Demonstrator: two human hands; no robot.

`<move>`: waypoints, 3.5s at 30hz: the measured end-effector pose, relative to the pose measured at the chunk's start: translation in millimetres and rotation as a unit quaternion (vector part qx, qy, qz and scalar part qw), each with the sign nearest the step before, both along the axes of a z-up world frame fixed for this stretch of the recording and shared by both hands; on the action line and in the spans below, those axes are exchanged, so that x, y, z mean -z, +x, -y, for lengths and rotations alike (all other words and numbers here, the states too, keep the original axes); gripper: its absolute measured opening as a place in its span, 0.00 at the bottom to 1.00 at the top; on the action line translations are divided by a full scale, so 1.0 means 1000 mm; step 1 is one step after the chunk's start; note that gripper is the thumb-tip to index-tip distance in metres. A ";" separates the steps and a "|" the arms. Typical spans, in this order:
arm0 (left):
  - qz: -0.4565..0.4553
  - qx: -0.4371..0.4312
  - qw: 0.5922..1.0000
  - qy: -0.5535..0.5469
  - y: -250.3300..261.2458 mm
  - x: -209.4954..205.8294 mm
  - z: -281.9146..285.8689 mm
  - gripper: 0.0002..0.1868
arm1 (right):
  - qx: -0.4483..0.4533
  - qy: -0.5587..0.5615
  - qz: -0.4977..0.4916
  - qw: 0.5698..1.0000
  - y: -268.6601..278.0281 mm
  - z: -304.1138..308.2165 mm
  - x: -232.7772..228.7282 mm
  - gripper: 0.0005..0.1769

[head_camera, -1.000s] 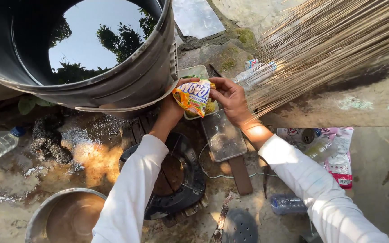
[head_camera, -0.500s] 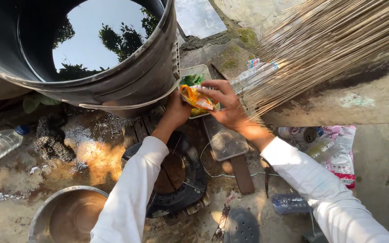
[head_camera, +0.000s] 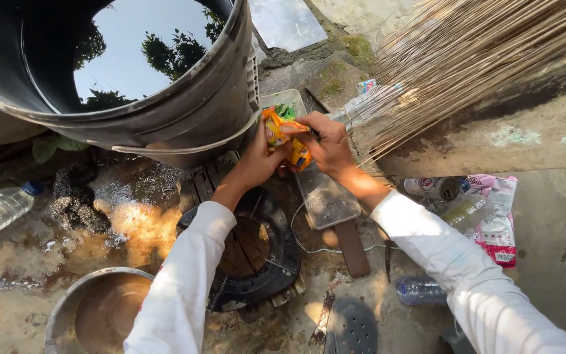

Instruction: Cleaning the burner components of a portable gas stove using a scraper and sponge.

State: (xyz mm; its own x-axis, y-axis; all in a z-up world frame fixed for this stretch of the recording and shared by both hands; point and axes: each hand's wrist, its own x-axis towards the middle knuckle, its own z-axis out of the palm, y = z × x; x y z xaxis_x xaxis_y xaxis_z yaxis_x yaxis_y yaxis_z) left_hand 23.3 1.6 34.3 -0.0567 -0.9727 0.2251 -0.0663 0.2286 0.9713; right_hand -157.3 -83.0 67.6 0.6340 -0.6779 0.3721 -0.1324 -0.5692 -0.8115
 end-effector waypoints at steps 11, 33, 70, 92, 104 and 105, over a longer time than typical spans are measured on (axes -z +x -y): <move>-0.012 -0.042 0.983 0.177 0.005 -0.001 -0.002 0.12 | 0.004 0.099 -0.008 0.995 0.001 -0.003 0.006 0.09; 0.160 -0.171 0.972 -0.026 -0.002 -0.010 0.012 0.19 | 0.016 0.038 0.013 0.999 0.009 0.016 0.009 0.17; 0.228 -0.220 0.948 -0.025 -0.017 -0.006 0.014 0.46 | 0.172 0.007 0.111 0.979 0.042 0.047 0.012 0.02; 0.336 -0.020 0.940 0.054 0.041 -0.003 -0.033 0.24 | -0.047 0.390 0.058 0.918 0.035 -0.018 -0.002 0.08; 0.374 -0.217 0.876 0.212 0.108 -0.066 -0.180 0.11 | -0.188 -0.003 -0.202 0.961 0.094 -0.114 -0.051 0.12; 0.375 -0.224 0.874 0.214 0.110 -0.057 -0.194 0.11 | -0.195 -0.004 -0.200 0.960 0.097 -0.127 -0.042 0.12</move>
